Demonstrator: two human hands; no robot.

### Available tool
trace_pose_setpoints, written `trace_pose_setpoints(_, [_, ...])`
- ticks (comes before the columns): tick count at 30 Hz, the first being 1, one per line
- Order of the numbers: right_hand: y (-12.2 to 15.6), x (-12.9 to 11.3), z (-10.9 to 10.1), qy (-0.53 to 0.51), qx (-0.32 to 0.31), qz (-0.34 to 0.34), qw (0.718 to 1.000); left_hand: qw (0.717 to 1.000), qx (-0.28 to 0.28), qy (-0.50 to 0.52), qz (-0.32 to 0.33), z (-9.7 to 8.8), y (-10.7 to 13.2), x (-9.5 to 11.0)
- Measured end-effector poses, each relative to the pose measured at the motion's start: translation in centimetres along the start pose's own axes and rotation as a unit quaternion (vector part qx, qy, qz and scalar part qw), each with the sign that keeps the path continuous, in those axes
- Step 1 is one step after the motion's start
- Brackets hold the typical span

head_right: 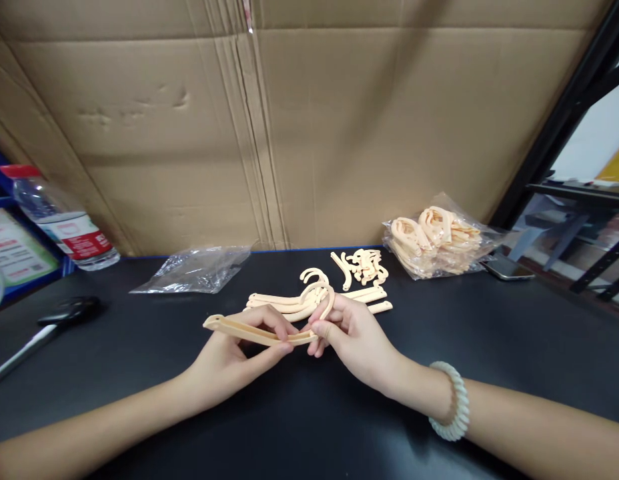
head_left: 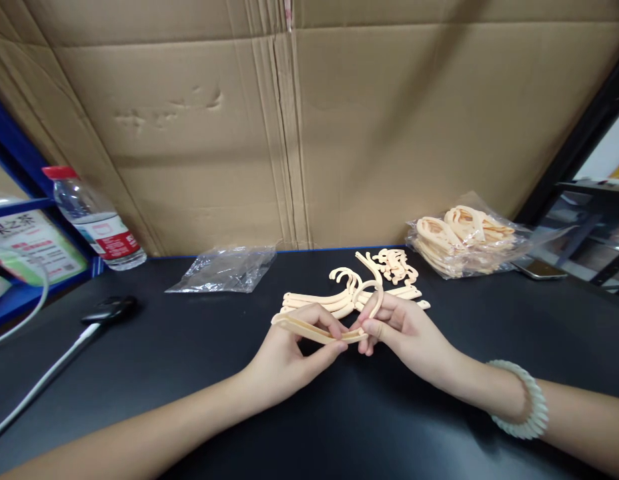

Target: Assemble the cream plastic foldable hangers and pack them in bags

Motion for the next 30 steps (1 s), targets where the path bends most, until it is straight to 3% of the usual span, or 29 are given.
trace_pose_setpoints(4, [0.0,-0.1,0.1,-0.008,-0.004,0.007,1.000,0.999,0.014,0.030,-0.033,-0.1,-0.1,-0.5])
trace_pose_setpoints(11, [0.0,-0.8,-0.3,0.071,0.032,-0.038,0.996,0.975,0.083,0.187,-0.092,-0.6,-0.3,-2.2])
trace_pose_setpoints(20, [-0.1,-0.8,-0.3,0.074,0.028,-0.046,0.996,0.951,0.124,0.245,-0.143,-0.2,-0.3,-2.2])
trace_pose_setpoints(26, [0.0,-1.2,0.6,0.066,-0.014,-0.060,0.996,0.933,0.065,0.318,-0.158,1.7,-0.1,-1.4])
trace_pose_setpoints(30, [-0.6,-2.2,-1.6,0.140,0.038,-0.083,0.986,0.922,0.082,0.330,-0.186,1.9,0.1,-1.6])
Point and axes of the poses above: each hand's wrist, its own y-axis away from the middle knuckle, its own z-axis out of the palm, x = y × z, the point moved 4 cm from there along -y, towards the middle knuckle, and after that the axes turned 3 degrees about -x, right-handed, at the moved point
